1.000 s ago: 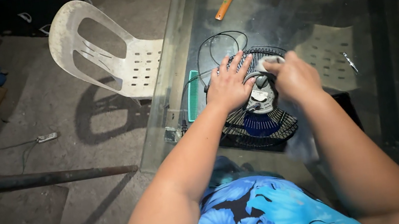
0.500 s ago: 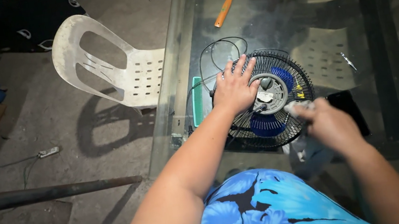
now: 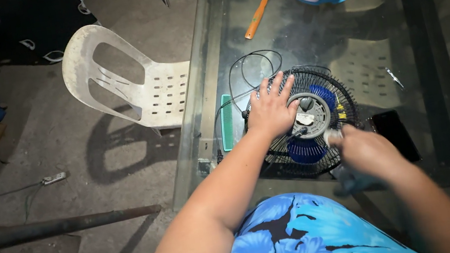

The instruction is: The person uses a screwdriver to loosen and remove screws from the front grille of a small electric fan. After removing the grille, they wipe the exposed fan blades and motor housing with a white cloth. The person does not reassemble the fan within the clip.

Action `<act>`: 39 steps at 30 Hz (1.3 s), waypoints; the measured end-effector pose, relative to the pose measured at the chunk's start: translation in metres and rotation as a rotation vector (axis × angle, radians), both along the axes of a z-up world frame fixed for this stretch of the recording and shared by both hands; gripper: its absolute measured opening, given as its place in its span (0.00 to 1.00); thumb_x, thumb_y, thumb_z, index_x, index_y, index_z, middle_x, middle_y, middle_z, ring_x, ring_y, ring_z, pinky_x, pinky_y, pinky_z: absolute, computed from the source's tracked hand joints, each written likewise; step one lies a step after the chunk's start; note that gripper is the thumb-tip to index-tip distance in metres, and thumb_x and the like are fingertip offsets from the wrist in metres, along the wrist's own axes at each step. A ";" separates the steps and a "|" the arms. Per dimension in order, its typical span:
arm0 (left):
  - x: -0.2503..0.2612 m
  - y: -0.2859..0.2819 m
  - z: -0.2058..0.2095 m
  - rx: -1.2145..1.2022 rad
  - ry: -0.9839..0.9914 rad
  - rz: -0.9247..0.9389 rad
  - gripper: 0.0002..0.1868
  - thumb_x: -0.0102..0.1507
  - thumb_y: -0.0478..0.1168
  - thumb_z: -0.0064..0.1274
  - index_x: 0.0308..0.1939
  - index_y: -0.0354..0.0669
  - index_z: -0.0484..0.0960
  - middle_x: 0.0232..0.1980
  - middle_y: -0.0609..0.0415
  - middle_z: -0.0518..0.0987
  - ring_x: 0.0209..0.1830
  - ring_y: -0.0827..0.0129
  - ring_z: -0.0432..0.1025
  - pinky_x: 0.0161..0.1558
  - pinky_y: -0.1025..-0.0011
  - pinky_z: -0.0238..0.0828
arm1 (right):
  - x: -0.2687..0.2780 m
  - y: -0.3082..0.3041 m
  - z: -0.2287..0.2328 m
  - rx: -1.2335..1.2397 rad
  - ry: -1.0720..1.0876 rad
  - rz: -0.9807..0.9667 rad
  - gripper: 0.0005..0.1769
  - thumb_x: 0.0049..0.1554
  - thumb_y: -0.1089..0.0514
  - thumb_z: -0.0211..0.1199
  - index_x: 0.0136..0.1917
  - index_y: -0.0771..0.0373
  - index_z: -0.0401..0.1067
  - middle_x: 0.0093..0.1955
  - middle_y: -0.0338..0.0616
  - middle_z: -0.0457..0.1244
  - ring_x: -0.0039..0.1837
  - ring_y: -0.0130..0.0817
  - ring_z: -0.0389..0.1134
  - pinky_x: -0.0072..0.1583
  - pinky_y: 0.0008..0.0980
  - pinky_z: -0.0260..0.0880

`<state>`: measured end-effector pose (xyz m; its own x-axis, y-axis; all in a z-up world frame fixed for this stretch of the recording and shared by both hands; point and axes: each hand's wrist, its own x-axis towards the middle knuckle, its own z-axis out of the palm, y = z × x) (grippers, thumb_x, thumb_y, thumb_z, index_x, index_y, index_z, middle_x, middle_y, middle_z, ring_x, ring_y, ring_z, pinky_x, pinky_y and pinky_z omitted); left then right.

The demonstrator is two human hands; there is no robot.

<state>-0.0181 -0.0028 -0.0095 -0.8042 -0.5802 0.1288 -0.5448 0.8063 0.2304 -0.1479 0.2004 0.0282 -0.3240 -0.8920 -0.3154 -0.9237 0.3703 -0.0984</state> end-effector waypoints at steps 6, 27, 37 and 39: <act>-0.002 0.000 -0.002 0.032 0.000 -0.002 0.36 0.68 0.61 0.37 0.79 0.61 0.55 0.82 0.52 0.52 0.80 0.48 0.48 0.71 0.42 0.46 | -0.026 -0.036 0.040 -0.280 0.002 -0.251 0.21 0.60 0.57 0.57 0.64 0.41 0.78 0.52 0.55 0.63 0.53 0.54 0.69 0.55 0.49 0.70; -0.003 0.002 0.000 0.029 -0.011 0.022 0.37 0.68 0.62 0.36 0.80 0.61 0.53 0.83 0.55 0.51 0.80 0.50 0.49 0.71 0.43 0.46 | 0.020 -0.003 0.019 0.038 0.067 -0.280 0.27 0.58 0.39 0.58 0.62 0.56 0.75 0.55 0.53 0.70 0.58 0.52 0.73 0.60 0.49 0.72; -0.003 0.002 -0.004 0.001 0.025 0.025 0.36 0.68 0.63 0.37 0.79 0.61 0.55 0.82 0.55 0.53 0.80 0.50 0.50 0.71 0.44 0.48 | -0.009 -0.028 0.027 -0.199 -0.053 -0.470 0.19 0.64 0.49 0.54 0.61 0.58 0.77 0.53 0.60 0.69 0.55 0.57 0.72 0.56 0.52 0.72; -0.003 0.000 -0.003 -0.001 0.033 0.031 0.37 0.68 0.63 0.37 0.79 0.62 0.55 0.83 0.55 0.53 0.80 0.51 0.50 0.72 0.44 0.48 | 0.000 -0.036 0.019 -0.172 0.022 -0.468 0.21 0.63 0.48 0.55 0.62 0.63 0.74 0.54 0.61 0.68 0.54 0.57 0.72 0.55 0.53 0.72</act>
